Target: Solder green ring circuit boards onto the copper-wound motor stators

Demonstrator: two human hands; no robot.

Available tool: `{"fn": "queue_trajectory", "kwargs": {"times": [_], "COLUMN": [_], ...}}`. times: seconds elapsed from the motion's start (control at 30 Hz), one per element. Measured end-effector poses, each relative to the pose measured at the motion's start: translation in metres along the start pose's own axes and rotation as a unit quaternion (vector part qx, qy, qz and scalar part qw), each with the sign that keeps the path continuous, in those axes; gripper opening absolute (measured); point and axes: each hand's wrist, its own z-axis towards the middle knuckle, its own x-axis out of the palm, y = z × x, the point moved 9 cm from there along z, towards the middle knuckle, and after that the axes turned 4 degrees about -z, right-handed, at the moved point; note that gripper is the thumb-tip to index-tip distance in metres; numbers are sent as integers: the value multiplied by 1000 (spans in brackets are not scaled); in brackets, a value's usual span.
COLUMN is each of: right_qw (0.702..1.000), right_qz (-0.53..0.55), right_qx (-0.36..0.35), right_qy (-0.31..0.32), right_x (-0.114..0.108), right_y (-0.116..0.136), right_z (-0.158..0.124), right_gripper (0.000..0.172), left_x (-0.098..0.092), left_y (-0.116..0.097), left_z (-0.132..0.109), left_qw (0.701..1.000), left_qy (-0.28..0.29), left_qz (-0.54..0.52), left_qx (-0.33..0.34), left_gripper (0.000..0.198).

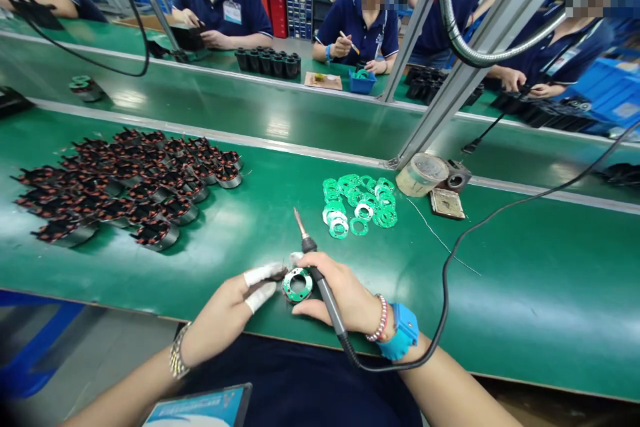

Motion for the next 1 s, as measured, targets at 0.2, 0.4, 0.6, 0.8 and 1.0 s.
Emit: {"fn": "queue_trajectory", "kwargs": {"times": [0.2,0.4,0.6,0.8,1.0], "right_qw": [991,990,988,990,989], "right_qz": [-52,-78,-80,-45,-24], "right_qx": [43,8,18,46,50], "right_qy": [-115,-116,-128,-126,-135], "right_x": [-15,-4,0,5,-19], "right_y": [-2,8,11,3,9], "right_z": [7,20,13,4,-6], "right_gripper": [32,28,32,31,13], "left_x": [11,16,12,15,17], "left_y": [15,13,9,1,5], "left_z": [26,28,27,25,26], "left_qw": [959,957,978,981,975], "left_qy": [10,56,37,48,84], "left_qz": [-249,-258,-197,-187,-202], "left_qx": [-133,-120,-64,-19,-51], "left_gripper": [19,17,21,21,22]}}
